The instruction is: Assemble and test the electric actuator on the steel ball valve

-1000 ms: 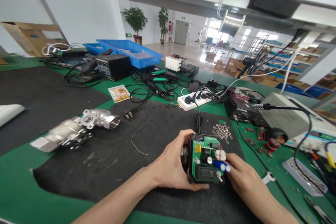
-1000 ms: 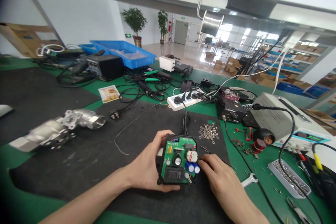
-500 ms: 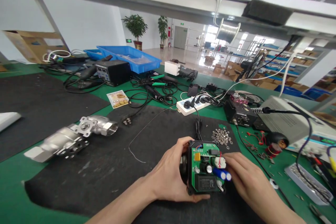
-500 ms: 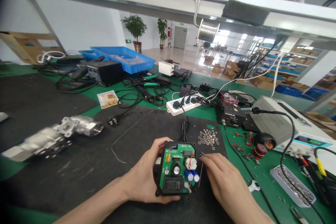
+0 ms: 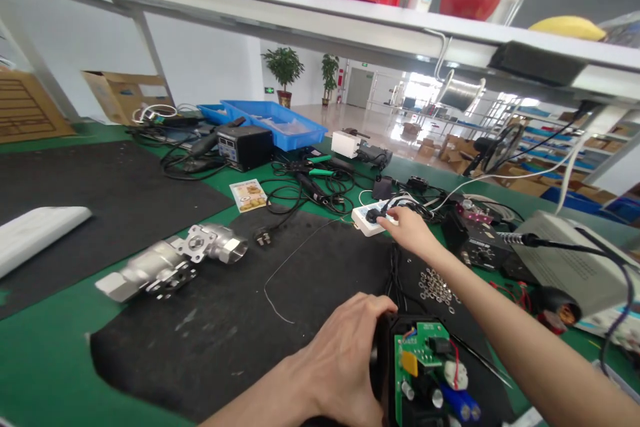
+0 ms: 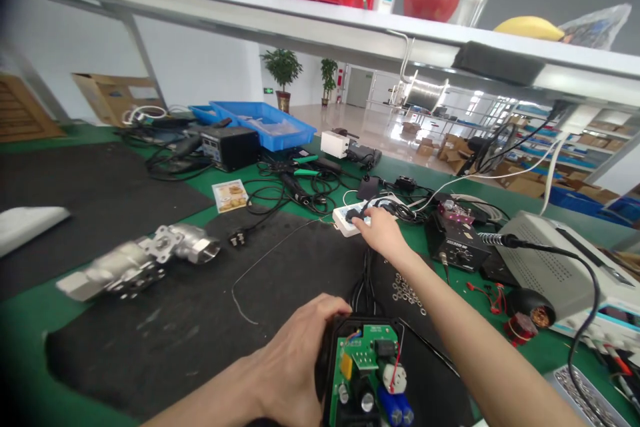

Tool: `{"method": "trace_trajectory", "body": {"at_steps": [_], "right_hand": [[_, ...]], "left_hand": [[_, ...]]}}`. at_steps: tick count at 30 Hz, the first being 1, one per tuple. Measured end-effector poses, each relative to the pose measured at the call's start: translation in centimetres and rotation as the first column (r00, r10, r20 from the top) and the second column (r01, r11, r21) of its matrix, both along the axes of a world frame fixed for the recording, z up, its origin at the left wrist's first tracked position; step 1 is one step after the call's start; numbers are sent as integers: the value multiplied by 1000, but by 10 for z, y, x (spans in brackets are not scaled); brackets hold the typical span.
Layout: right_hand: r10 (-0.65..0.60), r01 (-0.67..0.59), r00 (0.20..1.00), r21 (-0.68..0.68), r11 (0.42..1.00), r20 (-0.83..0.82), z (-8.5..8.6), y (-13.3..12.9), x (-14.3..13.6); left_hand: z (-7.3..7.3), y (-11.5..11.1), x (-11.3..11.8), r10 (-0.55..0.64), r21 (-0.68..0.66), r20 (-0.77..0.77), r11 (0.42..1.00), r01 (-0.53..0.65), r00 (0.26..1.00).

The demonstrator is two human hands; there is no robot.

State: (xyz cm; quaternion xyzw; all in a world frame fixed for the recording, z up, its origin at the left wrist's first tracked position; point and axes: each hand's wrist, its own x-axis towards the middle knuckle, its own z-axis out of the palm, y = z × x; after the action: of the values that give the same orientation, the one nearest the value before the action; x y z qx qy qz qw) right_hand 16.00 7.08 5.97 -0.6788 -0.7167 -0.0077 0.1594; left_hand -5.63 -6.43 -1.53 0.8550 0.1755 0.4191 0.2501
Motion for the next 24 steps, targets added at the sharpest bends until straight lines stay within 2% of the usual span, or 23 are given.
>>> {"method": "trace_trajectory", "body": {"at_steps": [3,7,16,21,24], "right_hand": [[-64,69,995,-70,995,80,-17,28,-18],[-138,151,973,-56,987,184,-29,31,-27],[-177,221,931,-108,969,319,-20,42,-27],[-138,182,933,-105,978,331,-19,42,-33],[-78,133,946,-157,979,316,-20,40,-34]], "left_hand": [[-7,3,-1,-11,23,-4,1000,11,1000],[-10,4,0,-15,41,7,999,15,1000],[-1,3,2,-4,-122,15,992,6,1000],[4,2,2,-18,-148,11,989,19,1000],[6,1,2,-12,-139,8,990,13,1000]]}}
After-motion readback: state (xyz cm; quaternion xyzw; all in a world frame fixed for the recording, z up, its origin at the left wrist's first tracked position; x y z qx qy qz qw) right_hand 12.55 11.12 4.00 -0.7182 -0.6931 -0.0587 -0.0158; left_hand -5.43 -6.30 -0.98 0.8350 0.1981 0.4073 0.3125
